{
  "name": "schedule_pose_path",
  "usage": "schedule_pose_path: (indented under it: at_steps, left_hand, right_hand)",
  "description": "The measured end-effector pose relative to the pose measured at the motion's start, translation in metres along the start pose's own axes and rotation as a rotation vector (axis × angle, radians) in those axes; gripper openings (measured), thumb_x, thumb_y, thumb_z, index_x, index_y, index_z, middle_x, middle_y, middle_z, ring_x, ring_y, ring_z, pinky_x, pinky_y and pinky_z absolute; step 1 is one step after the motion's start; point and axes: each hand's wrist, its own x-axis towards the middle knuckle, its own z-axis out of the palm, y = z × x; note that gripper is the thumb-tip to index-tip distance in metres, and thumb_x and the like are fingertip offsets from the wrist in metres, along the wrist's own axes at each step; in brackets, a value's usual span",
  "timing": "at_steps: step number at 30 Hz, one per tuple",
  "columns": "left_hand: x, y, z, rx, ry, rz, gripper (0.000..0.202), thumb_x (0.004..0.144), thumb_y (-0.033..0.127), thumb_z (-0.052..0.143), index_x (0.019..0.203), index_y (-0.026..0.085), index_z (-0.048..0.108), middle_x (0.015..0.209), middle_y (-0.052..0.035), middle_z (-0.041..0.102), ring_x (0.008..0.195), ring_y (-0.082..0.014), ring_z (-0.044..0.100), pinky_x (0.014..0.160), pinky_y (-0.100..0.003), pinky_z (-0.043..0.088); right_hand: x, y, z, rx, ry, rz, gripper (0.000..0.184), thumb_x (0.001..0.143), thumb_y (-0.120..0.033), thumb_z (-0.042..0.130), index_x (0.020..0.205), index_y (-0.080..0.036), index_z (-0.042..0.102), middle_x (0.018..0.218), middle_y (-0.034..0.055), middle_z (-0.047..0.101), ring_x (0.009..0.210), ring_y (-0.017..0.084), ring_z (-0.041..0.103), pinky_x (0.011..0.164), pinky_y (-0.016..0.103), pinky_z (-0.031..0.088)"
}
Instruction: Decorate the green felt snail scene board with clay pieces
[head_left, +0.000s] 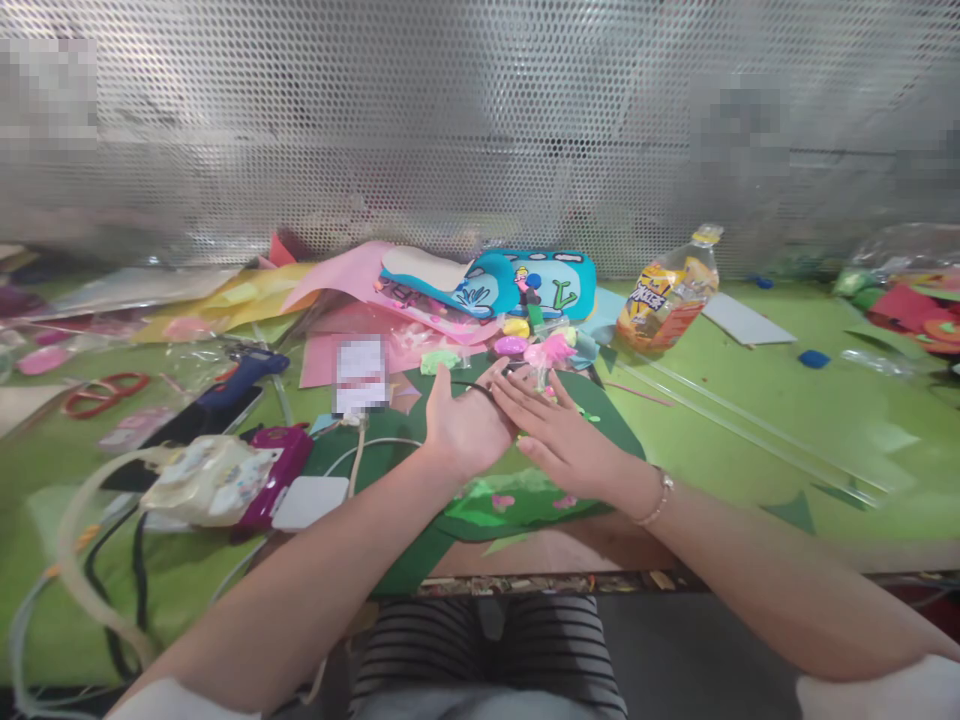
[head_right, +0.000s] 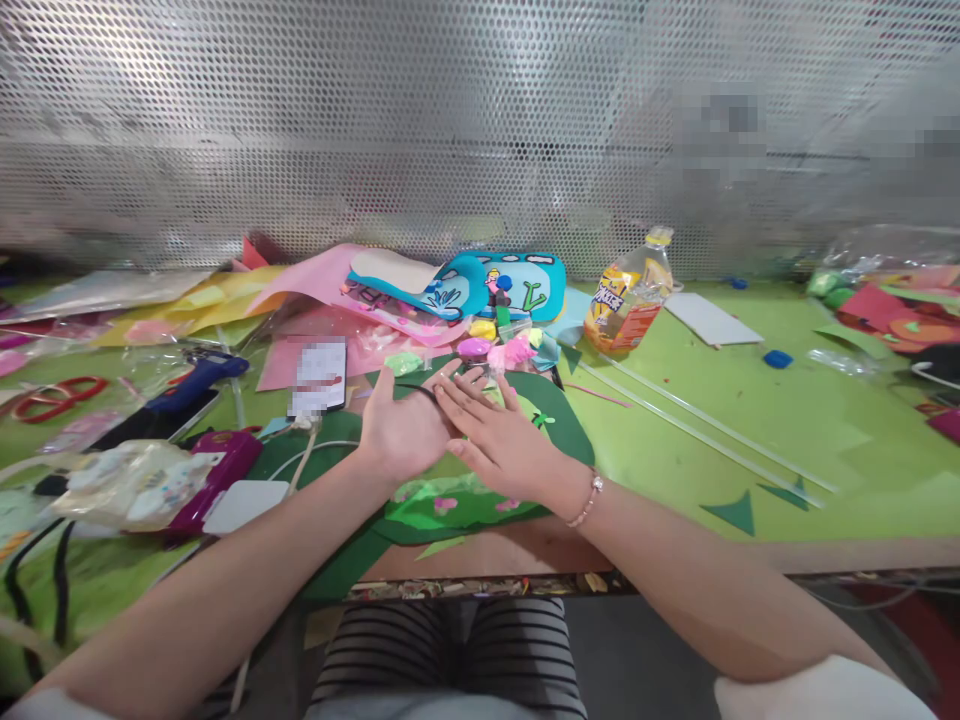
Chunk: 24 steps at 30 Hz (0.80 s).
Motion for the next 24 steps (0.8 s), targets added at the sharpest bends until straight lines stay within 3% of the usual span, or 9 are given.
schedule_pose_path:
  at_steps: [6,11,15,19,24]
  left_hand:
    - [0.001,-0.001,-0.005,-0.022,-0.094,-0.018,0.075,0.079,0.073,0.027,0.115,0.015,0.056,0.102,-0.0142,0.065,0.105,-0.0305,0.058,0.087,-0.043,0.044]
    - [0.002,0.000,0.000,-0.045,-0.022,-0.026,0.061,0.080,0.067,0.038,0.105,0.016,0.060,0.088,-0.0111,0.066,0.083,-0.0229,0.062,0.076,-0.036,0.046]
    - [0.002,-0.002,0.001,-0.061,0.013,0.003,0.050,0.081,0.062,0.043,0.097,0.019,0.062,0.083,-0.0079,0.067,0.080,-0.0214,0.063,0.077,-0.036,0.047]
    - [-0.001,-0.003,0.004,-0.077,-0.001,0.029,0.050,0.083,0.061,0.040,0.107,0.022,0.062,0.101,-0.0066,0.068,0.096,-0.0229,0.062,0.084,-0.036,0.047]
    - [-0.001,0.002,0.005,-0.107,-0.041,0.128,0.053,0.087,0.060,0.032,0.126,0.031,0.051,0.129,0.0013,0.056,0.126,-0.0206,0.045,0.102,-0.037,0.039]
  right_hand:
    - [0.000,0.006,-0.004,0.075,0.100,0.046,0.056,0.097,-0.041,0.014,0.149,-0.024,0.003,0.155,0.0019,0.011,0.142,0.019,0.009,0.116,0.048,0.000]
    - [0.007,0.010,-0.007,0.150,0.266,0.100,0.054,0.098,-0.037,0.018,0.149,-0.028,0.006,0.155,-0.0011,0.010,0.142,0.018,0.008,0.117,0.047,0.005]
    - [0.038,0.005,-0.011,0.246,0.337,0.150,0.053,0.098,-0.039,0.018,0.149,-0.028,0.010,0.155,-0.0021,0.011,0.142,0.017,0.008,0.117,0.045,0.011]
    - [0.080,-0.009,-0.008,0.193,0.282,0.157,0.056,0.097,-0.041,0.019,0.148,-0.018,0.016,0.156,0.0041,0.007,0.143,0.018,0.004,0.116,0.046,0.003]
    - [0.106,-0.024,0.014,0.173,0.220,0.250,0.056,0.097,-0.037,0.018,0.148,-0.013,0.018,0.156,0.0072,0.005,0.143,0.018,0.003,0.116,0.043,0.001]
